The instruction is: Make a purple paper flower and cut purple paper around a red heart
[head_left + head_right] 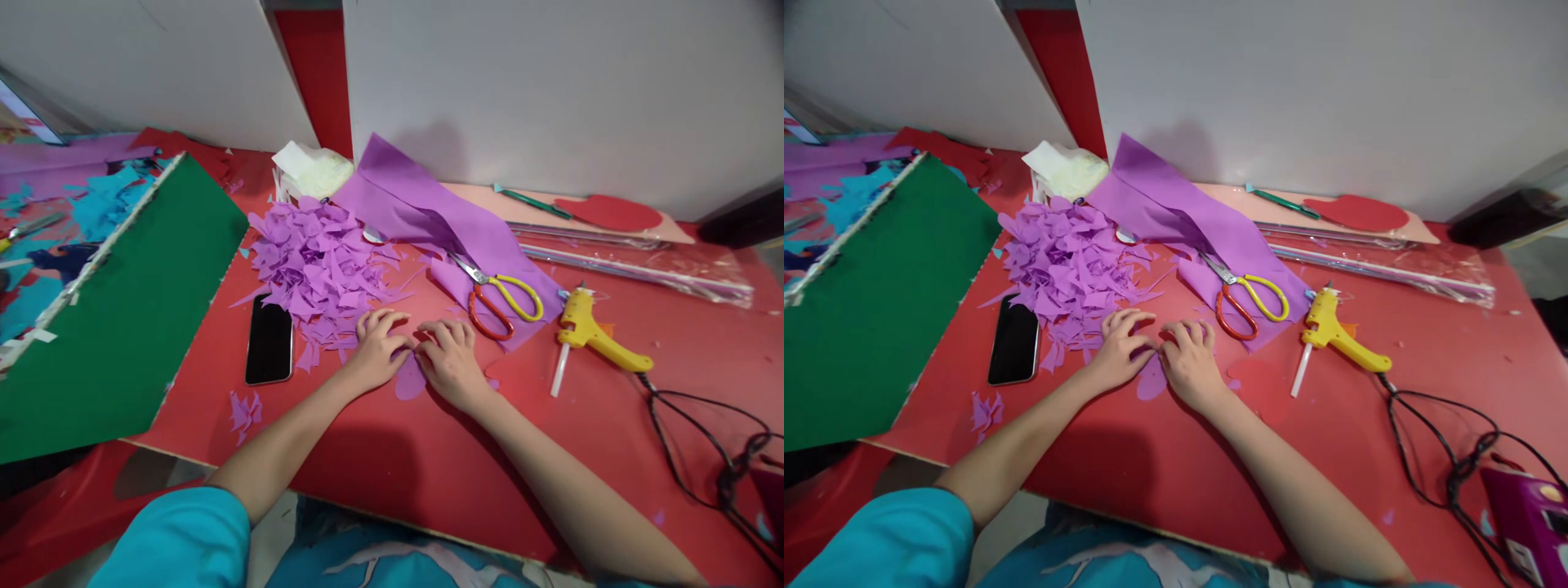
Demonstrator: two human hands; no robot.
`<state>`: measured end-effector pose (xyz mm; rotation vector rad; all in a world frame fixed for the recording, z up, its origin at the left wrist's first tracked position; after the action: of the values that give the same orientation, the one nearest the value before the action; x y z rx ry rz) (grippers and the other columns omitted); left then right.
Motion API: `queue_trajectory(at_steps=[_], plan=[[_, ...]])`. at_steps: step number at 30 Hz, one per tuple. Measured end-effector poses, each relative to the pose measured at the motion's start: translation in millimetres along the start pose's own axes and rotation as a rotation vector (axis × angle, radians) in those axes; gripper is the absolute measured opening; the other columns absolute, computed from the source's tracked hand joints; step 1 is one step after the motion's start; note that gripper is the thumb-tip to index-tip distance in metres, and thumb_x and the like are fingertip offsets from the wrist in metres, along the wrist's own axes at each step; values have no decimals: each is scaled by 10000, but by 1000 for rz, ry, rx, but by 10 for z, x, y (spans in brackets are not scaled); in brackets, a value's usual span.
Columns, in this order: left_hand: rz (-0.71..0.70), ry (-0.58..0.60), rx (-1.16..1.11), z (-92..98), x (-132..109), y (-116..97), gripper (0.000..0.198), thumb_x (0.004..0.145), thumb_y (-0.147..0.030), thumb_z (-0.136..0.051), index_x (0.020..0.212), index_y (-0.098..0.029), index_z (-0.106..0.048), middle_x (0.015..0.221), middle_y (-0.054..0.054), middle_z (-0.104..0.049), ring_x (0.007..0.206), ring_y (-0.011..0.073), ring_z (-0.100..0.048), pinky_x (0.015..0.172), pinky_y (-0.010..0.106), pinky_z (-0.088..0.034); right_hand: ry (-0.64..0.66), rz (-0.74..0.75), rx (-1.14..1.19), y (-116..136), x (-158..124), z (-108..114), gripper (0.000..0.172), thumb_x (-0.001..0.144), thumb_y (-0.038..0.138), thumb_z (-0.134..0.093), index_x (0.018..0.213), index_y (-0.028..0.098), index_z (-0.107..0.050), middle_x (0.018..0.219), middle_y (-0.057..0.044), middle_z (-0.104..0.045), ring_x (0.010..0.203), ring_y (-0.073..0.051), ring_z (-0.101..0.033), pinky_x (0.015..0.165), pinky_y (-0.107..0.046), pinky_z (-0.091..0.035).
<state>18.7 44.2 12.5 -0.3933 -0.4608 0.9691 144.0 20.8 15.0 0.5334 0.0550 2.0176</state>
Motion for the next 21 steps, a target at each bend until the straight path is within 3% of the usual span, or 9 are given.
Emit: queue_trajectory(at_steps=[9, 21], plan=[[7, 20, -2, 10, 12, -1, 106, 811, -238, -585, 787, -214, -685, 1235, 64, -548, 1203, 270, -376, 1011, 505, -248, -6, -76, 88, -26, -5, 9, 54, 807, 184, -581, 827, 167, -628, 1088, -102, -596, 995, -262, -444, 890, -447, -307], [22, 4, -15, 20, 13, 13, 101, 819, -261, -590, 802, -227, -683, 1221, 58, -556, 1194, 262, -389, 1004, 487, -263, -17, -16, 37, 5, -4, -13, 119, 859, 161, -501, 850, 169, -620, 1091, -104, -597, 1002, -258, -434, 884, -437, -312]])
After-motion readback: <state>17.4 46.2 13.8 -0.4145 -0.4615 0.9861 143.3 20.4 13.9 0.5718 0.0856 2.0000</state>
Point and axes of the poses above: each hand's wrist, its own x-axis towards the middle knuckle, its own z-axis out of the back of the hand, y = z × x, the point moved 5 cm from there along x, towards the middle knuckle
